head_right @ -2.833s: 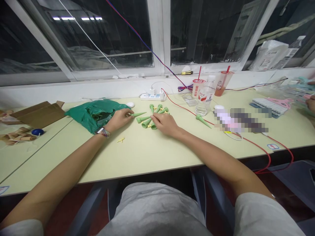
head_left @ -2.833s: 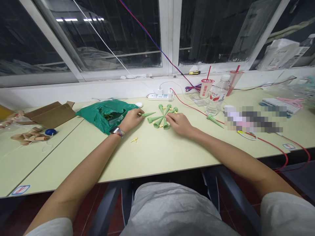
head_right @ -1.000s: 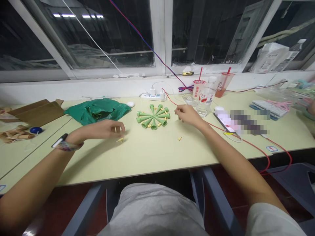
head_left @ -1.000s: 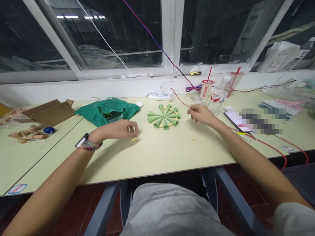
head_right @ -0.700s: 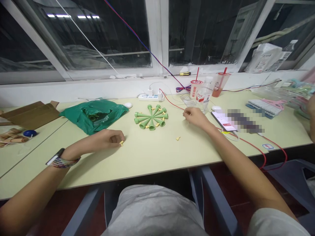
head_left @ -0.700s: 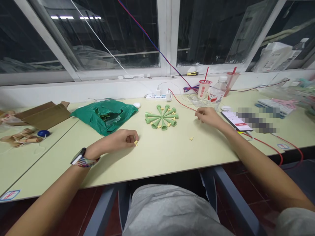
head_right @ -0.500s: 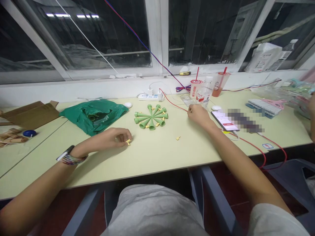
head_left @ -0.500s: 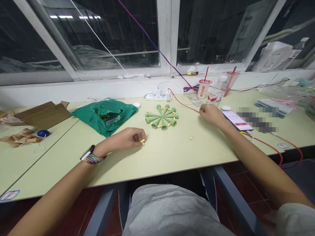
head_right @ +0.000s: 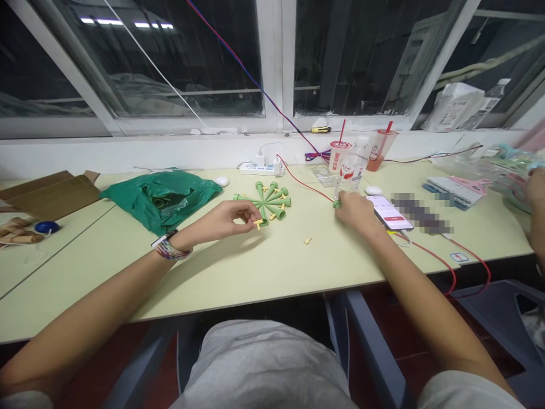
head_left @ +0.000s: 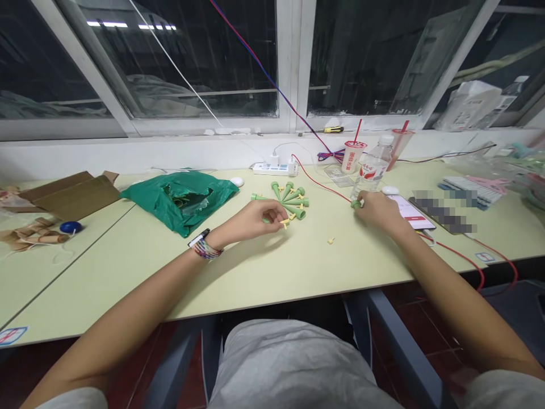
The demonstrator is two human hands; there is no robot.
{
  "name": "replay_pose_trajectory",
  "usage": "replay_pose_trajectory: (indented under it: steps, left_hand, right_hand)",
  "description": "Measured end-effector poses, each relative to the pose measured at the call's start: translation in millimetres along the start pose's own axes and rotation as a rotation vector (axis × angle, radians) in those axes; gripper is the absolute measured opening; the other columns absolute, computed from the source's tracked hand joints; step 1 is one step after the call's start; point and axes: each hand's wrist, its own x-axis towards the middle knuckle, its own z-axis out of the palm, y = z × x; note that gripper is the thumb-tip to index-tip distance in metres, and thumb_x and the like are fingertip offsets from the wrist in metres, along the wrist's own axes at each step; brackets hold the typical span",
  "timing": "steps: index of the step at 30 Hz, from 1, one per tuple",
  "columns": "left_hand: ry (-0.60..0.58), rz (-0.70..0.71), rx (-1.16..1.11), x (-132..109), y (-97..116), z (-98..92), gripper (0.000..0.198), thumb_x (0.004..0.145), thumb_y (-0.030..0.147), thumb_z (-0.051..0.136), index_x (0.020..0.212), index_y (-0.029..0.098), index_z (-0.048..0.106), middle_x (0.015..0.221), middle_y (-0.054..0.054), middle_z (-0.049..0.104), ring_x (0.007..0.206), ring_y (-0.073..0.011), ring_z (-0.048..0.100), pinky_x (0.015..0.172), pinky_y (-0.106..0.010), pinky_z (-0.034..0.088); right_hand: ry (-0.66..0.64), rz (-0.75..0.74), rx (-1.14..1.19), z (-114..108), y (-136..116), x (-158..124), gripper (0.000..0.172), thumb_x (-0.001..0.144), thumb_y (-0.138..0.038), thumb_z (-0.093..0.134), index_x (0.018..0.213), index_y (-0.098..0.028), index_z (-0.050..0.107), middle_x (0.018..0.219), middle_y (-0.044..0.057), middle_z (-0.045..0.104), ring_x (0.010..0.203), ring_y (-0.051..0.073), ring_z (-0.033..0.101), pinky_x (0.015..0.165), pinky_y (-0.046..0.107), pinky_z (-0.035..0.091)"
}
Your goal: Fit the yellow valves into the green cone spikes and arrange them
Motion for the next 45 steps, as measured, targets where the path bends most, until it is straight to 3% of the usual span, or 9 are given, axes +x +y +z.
replay_pose_trajectory:
  steps: [6, 10, 14, 18, 21, 26, 32, 38, 45]
  left_hand:
    - [0.032, 0.027, -0.029, 2.7, -7.1, 6.0, 0.015, 0.087, 0.025, 0.071, 0.099, 0.017, 0.075, 0.096, -0.007, 0.075, 0.082, -0.0177, 0.067, 0.076, -0.03, 0.055]
    - [0.039, -0.008, -0.074, 2.4, -5.0, 6.6, 0.017, 0.09, 0.032, 0.072, 0.097, 0.017, 0.077, 0.093, -0.008, 0.077, 0.082, -0.0182, 0.068, 0.075, -0.029, 0.054]
    - [0.102, -0.048, -0.198, 8.9, -2.4, 9.4, 0.025, 0.092, 0.039, 0.074, 0.096, 0.015, 0.078, 0.092, -0.009, 0.077, 0.083, -0.0189, 0.069, 0.077, -0.031, 0.054]
    - [0.314, -0.029, -0.284, 16.8, -10.2, 17.3, 0.031, 0.09, 0.046, 0.076, 0.096, 0.016, 0.079, 0.1, -0.011, 0.074, 0.089, -0.0206, 0.068, 0.077, -0.032, 0.055]
    - [0.373, -0.011, -0.463, 18.1, -21.6, 24.4, 0.031, 0.085, 0.047, 0.081, 0.096, 0.018, 0.079, 0.118, -0.011, 0.071, 0.101, -0.023, 0.069, 0.086, -0.036, 0.059]
    - [0.363, -0.092, -0.71, 14.0, -33.0, 32.2, 0.031, 0.083, 0.047, 0.083, 0.094, 0.019, 0.079, 0.1, -0.008, 0.074, 0.092, -0.0202, 0.069, 0.086, -0.037, 0.058]
    - [0.397, -0.095, -0.707, 13.4, -35.5, 38.7, 0.028, 0.082, 0.046, 0.085, 0.092, 0.02, 0.081, 0.095, -0.007, 0.074, 0.087, -0.0175, 0.067, 0.08, -0.032, 0.055]
    - [0.453, -0.117, -0.739, 12.6, -37.1, 38.8, 0.027, 0.08, 0.045, 0.087, 0.091, 0.022, 0.08, 0.098, -0.005, 0.076, 0.09, -0.0183, 0.07, 0.088, -0.037, 0.057]
    - [0.497, -0.09, -0.493, 7.5, -29.3, 34.3, 0.03, 0.078, 0.044, 0.088, 0.09, 0.018, 0.08, 0.094, -0.008, 0.078, 0.089, -0.0217, 0.071, 0.083, -0.035, 0.056]
  right_hand:
    - [0.028, -0.032, 0.091, 8.4, -3.7, 3.0, 0.038, 0.089, -0.029, 0.062, 0.125, -0.018, 0.062, 0.109, 0.017, 0.074, 0.1, 0.034, 0.07, 0.071, 0.034, 0.044]
    - [0.112, -0.12, 0.425, 7.2, -15.5, 0.9, 0.041, 0.084, -0.032, 0.07, 0.123, -0.022, 0.062, 0.099, 0.006, 0.075, 0.083, 0.023, 0.069, 0.068, 0.029, 0.043]
    - [0.208, -0.337, 0.799, 3.7, -50.0, -0.8, 0.048, 0.078, -0.036, 0.078, 0.121, -0.023, 0.063, 0.085, -0.001, 0.07, 0.065, 0.015, 0.062, 0.067, 0.027, 0.044]
    - [0.217, -0.492, 0.999, -1.3, -97.9, -5.3, 0.042, 0.077, -0.037, 0.077, 0.114, -0.022, 0.063, 0.074, -0.005, 0.059, 0.062, 0.014, 0.055, 0.063, 0.026, 0.042]
    - [0.195, -0.62, 1.051, -3.4, -129.6, -12.7, 0.038, 0.081, -0.034, 0.071, 0.116, -0.023, 0.061, 0.071, -0.007, 0.052, 0.062, 0.013, 0.052, 0.062, 0.025, 0.039]
    - [0.187, -0.662, 1.024, 2.0, -158.6, -25.2, 0.037, 0.083, -0.033, 0.066, 0.117, -0.023, 0.055, 0.075, -0.005, 0.053, 0.065, 0.015, 0.052, 0.063, 0.026, 0.038]
    - [0.244, -0.65, 0.874, 8.6, -158.4, -32.8, 0.036, 0.09, -0.038, 0.063, 0.122, -0.022, 0.057, 0.077, -0.002, 0.06, 0.065, 0.018, 0.054, 0.064, 0.029, 0.038]
    - [0.356, -0.704, 0.98, 6.0, -149.0, -40.2, 0.032, 0.093, -0.039, 0.066, 0.119, -0.023, 0.061, 0.1, 0.005, 0.068, 0.066, 0.015, 0.058, 0.067, 0.03, 0.048]
    - [-0.009, -0.674, 1.485, 5.2, -153.7, -40.6, 0.029, 0.092, -0.051, 0.071, 0.093, -0.023, 0.064, 0.075, -0.002, 0.063, 0.056, 0.013, 0.06, 0.051, 0.027, 0.049]
